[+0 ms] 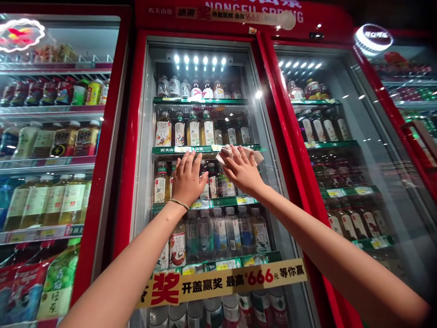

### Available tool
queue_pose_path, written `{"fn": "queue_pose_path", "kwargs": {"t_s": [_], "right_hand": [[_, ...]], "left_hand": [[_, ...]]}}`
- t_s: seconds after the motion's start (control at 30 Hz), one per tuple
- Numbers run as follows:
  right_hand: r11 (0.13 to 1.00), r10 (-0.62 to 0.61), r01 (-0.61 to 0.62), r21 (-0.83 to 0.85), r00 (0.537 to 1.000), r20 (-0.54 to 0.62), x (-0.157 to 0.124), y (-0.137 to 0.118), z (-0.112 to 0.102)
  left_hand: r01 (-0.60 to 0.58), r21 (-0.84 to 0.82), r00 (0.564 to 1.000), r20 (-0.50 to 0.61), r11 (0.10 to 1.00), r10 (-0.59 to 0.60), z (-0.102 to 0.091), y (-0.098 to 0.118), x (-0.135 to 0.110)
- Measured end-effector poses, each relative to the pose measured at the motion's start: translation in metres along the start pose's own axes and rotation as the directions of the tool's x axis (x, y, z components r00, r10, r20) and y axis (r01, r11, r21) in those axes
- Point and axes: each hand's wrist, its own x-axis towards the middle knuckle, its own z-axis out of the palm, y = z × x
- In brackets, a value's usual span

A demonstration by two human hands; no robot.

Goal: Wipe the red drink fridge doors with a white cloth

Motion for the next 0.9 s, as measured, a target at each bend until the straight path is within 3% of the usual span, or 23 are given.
{"fn": "queue_pose_path", "kwargs": {"t_s": [0.1, 0.2, 0.3, 0.4, 0.6, 0.77, 0.83, 0.9], "right_hand": [[0.995, 0.103, -0.103, -0.007, 0.995, -0.016, -0.001, 0.001, -0.002], [0.972, 0.231, -0.232, -0.032, 0.973, -0.025, -0.017, -0.002, -0.001], [0.988, 0.136, -0.135, -0.075, 0.991, 0.000, -0.028, -0.006, 0.001], [0.996, 0.022, -0.019, -0.087, 0.999, 0.032, -0.022, 0.006, 0.001], [0.949, 0.282, -0.283, -0.138, 0.959, -0.029, -0.030, 0.034, 0.000], [0.987, 0.090, -0.085, -0.137, 0.995, 0.031, -0.027, 0.037, -0.001], [0.986, 0.126, -0.124, -0.109, 0.992, 0.004, -0.022, 0.045, 0.000], [0.964, 0.250, -0.254, -0.082, 0.967, -0.058, -0.023, 0.050, 0.003]], "left_hand": [[0.059, 0.018, 0.998, -0.027, 0.998, -0.059, 0.001, 0.000, 0.000], [0.045, 0.010, 0.999, -0.021, 0.999, -0.044, 0.003, 0.000, -0.001], [0.035, -0.005, 0.998, -0.050, 0.999, -0.035, 0.005, -0.001, -0.001], [0.039, -0.021, 0.997, -0.064, 0.999, -0.040, 0.007, -0.002, -0.001], [0.027, -0.033, 0.996, -0.089, 0.999, -0.029, 0.007, -0.003, -0.001], [0.009, -0.022, 0.995, -0.098, 1.000, -0.011, 0.007, -0.005, -0.002], [0.009, -0.025, 0.995, -0.094, 1.000, -0.011, 0.007, -0.006, -0.002], [0.011, -0.033, 0.995, -0.094, 0.999, -0.014, 0.008, -0.005, -0.002]]}}
